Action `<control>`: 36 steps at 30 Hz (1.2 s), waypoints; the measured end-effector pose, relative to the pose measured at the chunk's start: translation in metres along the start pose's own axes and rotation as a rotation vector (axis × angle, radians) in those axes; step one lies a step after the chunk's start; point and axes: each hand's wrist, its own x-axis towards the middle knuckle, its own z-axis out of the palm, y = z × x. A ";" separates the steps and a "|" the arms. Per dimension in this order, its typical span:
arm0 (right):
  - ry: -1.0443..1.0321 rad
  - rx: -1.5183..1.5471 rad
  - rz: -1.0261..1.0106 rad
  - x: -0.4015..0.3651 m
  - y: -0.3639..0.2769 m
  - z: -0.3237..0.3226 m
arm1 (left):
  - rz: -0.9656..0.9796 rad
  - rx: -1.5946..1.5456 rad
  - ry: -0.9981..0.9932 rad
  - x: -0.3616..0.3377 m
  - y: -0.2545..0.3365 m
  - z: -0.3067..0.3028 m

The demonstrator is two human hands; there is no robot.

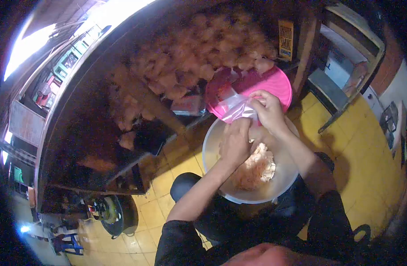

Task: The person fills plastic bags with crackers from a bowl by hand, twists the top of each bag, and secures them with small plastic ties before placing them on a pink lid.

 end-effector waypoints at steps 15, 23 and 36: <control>-0.291 -0.345 -0.282 -0.027 -0.007 0.012 | -0.569 -0.986 0.221 -0.008 -0.021 -0.027; -0.570 -0.512 -0.187 -0.030 -0.029 0.007 | -0.721 -1.189 0.079 -0.017 -0.042 -0.040; -0.991 -0.411 0.616 -0.034 0.035 0.025 | -0.226 -0.206 -0.001 -0.035 -0.038 -0.094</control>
